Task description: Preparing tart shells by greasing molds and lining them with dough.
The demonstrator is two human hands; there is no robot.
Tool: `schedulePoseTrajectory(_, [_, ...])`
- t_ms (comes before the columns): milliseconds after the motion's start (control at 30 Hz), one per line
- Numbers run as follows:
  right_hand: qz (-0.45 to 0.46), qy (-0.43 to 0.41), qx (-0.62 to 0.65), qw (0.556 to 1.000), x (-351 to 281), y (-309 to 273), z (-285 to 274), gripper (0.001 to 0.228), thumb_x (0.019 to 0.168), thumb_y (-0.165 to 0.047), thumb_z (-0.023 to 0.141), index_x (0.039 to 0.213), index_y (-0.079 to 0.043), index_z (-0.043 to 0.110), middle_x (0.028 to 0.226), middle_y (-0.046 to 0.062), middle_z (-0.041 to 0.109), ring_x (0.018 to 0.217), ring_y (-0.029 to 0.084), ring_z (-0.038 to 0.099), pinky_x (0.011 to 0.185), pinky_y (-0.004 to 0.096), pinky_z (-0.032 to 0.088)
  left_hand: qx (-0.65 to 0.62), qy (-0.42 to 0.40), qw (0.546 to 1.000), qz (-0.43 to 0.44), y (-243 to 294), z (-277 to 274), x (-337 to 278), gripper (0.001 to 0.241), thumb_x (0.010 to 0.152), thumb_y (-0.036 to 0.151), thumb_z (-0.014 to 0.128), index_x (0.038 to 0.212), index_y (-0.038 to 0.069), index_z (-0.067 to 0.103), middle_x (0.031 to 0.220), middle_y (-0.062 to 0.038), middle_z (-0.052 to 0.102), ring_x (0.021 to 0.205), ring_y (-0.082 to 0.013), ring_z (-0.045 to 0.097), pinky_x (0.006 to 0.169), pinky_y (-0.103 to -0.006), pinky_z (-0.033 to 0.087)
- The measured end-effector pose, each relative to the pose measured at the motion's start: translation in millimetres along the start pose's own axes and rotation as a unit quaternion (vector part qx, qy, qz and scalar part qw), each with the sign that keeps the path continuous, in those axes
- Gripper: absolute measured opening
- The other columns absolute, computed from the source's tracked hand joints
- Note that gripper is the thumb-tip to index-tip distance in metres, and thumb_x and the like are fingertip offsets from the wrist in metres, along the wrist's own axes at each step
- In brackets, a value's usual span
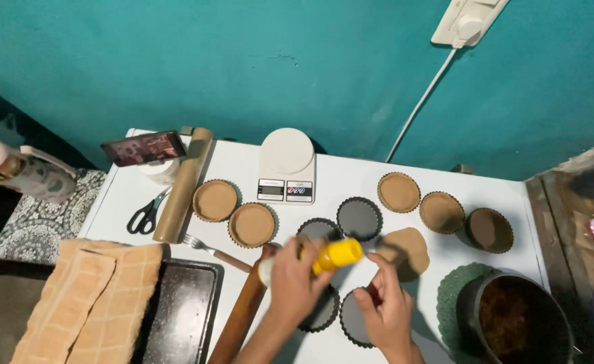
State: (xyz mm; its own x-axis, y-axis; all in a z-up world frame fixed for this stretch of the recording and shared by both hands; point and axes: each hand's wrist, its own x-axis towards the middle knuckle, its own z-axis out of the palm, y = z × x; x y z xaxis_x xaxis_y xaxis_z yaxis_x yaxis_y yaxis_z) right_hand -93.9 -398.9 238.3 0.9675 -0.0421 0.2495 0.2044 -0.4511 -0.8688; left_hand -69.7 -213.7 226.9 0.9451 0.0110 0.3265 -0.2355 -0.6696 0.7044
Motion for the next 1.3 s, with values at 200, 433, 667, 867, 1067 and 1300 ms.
schedulePoseTrajectory(200, [0.033,-0.05,-0.036,0.998,-46,57,-2,0.031,0.092,-0.038,0.069,0.089,-0.008,0.063,0.061,0.005,0.058,0.053,0.011,0.058,0.054,0.025,0.049,-0.086,-0.09,0.99,0.067,-5,35,-96,0.063,0.075,0.025,0.086,0.13,0.007,0.062,0.109,-0.015,0.059,0.104,-0.0385,0.06,0.09,-0.0486,0.049])
schedulePoseTrajectory(433, [0.228,0.032,-0.065,0.971,-19,75,-52,0.028,0.097,-0.032,0.063,0.097,-0.004,0.067,0.068,0.017,0.066,0.066,0.03,0.063,0.061,0.04,0.051,-0.222,-0.144,0.955,-0.133,-18,36,-135,0.056,0.08,0.029,0.088,0.124,0.008,0.062,0.11,-0.011,0.065,0.106,-0.0276,0.068,0.09,-0.0419,0.054])
schedulePoseTrajectory(667, [0.252,-0.09,-0.366,0.891,-17,191,-67,0.045,0.09,-0.025,0.069,0.125,-0.007,0.049,0.125,0.022,0.06,0.103,0.048,0.066,0.087,0.055,0.054,-0.454,0.015,0.747,-0.485,-55,64,-148,0.043,0.092,0.025,0.071,0.13,0.01,0.056,0.093,-0.011,0.063,0.083,-0.0202,0.06,0.078,-0.0359,0.051])
schedulePoseTrajectory(867, [0.236,-0.061,-0.436,0.867,-15,231,-70,0.05,0.086,-0.021,0.071,0.129,-0.006,0.051,0.137,0.019,0.054,0.103,0.044,0.069,0.086,0.051,0.058,-0.513,0.016,0.665,-0.542,-62,85,-158,0.048,0.088,0.02,0.066,0.133,0.013,0.052,0.095,-0.011,0.068,0.085,-0.0225,0.063,0.076,-0.0366,0.052])
schedulePoseTrajectory(1067, [0.212,-0.085,-0.287,0.93,-33,85,-45,0.067,0.09,-0.036,0.069,0.147,-0.015,0.042,0.14,0.013,0.054,0.097,0.035,0.071,0.082,0.044,0.058,-0.514,0.002,0.681,-0.521,-55,108,-170,0.064,0.085,0.013,0.066,0.145,0.014,0.044,0.112,-0.011,0.064,0.096,-0.0227,0.064,0.083,-0.0366,0.054])
schedulePoseTrajectory(1300, [0.22,-0.279,0.208,0.911,-82,23,7,0.08,0.098,-0.024,0.062,0.163,-0.024,0.015,0.145,0.01,0.052,0.124,0.021,0.06,0.105,0.032,0.046,-0.472,0.004,0.808,-0.354,-12,122,-173,0.079,0.096,0.015,0.059,0.164,0.014,0.019,0.128,-0.015,0.039,0.107,-0.0274,0.058,0.097,-0.0388,0.054])
